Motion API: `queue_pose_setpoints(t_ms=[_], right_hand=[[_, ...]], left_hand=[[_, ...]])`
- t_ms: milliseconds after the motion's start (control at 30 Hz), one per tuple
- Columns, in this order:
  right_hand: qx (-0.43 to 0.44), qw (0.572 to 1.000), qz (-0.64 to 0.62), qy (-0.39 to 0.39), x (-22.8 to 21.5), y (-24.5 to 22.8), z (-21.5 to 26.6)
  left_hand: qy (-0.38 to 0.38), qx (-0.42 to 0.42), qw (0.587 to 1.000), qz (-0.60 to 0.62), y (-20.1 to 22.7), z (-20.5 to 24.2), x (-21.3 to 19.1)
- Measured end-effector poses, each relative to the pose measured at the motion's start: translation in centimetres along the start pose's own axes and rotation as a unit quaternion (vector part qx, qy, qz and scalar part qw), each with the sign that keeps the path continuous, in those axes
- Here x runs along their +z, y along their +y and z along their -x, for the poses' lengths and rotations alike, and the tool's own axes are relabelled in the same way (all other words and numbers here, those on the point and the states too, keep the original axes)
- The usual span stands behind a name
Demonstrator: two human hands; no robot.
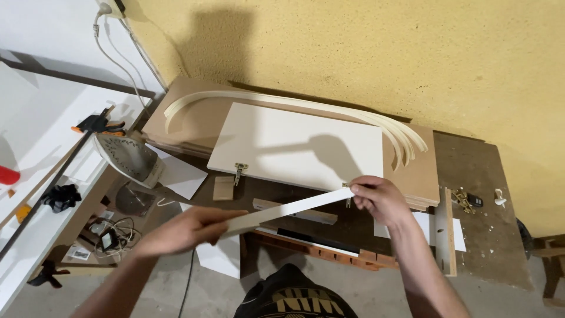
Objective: The person retrieves an iron and uses it to press a white veneer strip onto a wooden workbench. They repeatedly align the strip and apply heat with the iron to adhere it to the surface.
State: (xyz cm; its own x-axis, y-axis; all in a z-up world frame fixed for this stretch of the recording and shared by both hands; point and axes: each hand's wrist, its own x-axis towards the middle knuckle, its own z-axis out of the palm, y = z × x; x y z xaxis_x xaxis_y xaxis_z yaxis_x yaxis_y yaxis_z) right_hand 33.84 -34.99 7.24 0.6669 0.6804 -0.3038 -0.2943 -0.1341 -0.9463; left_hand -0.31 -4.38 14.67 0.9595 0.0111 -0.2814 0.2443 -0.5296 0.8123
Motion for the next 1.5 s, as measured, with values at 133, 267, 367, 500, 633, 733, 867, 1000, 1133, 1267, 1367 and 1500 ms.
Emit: queue_pose_setpoints(t_ms=[133, 267, 367, 500, 633, 733, 867, 1000, 1133, 1267, 1367, 1500], right_hand=[[0.009, 0.994, -0.079, -0.071, -0.9, 3.8, -5.3], [-0.001, 0.994, -0.064, -0.086, 1.4, 4.1, -5.9], [0.009, 0.992, -0.042, -0.118, 2.3, 4.1, -6.3], [-0.03, 0.982, -0.03, -0.186, 2.9, 3.1, -7.1], [-0.024, 0.997, -0.026, -0.075, 2.9, 1.3, -6.8], [-0.049, 0.995, -0.064, 0.064, 3.8, 0.7, -6.9], [-0.052, 0.975, 0.1, 0.194, 5.1, 2.6, -8.2], [-0.051, 0.949, 0.221, 0.218, 3.9, 6.1, -8.9], [-0.129, 0.898, 0.341, 0.246, 4.0, 9.7, -8.5], [-0.094, 0.89, 0.407, 0.182, 14.7, 10.2, -1.3], [0.006, 0.923, 0.38, -0.053, 22.3, 9.2, 4.8], [-0.058, 0.935, 0.349, -0.001, 24.1, 11.1, 6.9]], left_hand=[[0.102, -0.054, 0.992, 0.059, 3.2, 1.8, 0.9], [0.179, -0.177, 0.966, 0.068, 2.2, 2.0, 2.0], [0.168, -0.129, 0.977, 0.02, -1.6, 2.6, 3.4], [0.192, -0.091, 0.968, 0.13, -4.0, 3.4, 3.8], [0.256, -0.161, 0.921, 0.247, -5.5, 4.4, 3.2], [0.272, -0.201, 0.918, 0.207, -5.5, 5.2, 2.7], [0.203, -0.306, 0.878, 0.306, -5.6, 4.3, 2.8], [0.126, -0.329, 0.856, 0.377, -7.0, 2.9, 3.4], [0.074, -0.33, 0.856, 0.39, -6.2, 1.2, 3.5], [0.023, -0.216, 0.954, 0.209, -7.1, -0.6, 5.2], [0.01, -0.142, 0.986, 0.091, -9.4, -3.0, 7.2], [-0.07, -0.152, 0.986, -0.008, -10.0, -4.7, 8.2]])
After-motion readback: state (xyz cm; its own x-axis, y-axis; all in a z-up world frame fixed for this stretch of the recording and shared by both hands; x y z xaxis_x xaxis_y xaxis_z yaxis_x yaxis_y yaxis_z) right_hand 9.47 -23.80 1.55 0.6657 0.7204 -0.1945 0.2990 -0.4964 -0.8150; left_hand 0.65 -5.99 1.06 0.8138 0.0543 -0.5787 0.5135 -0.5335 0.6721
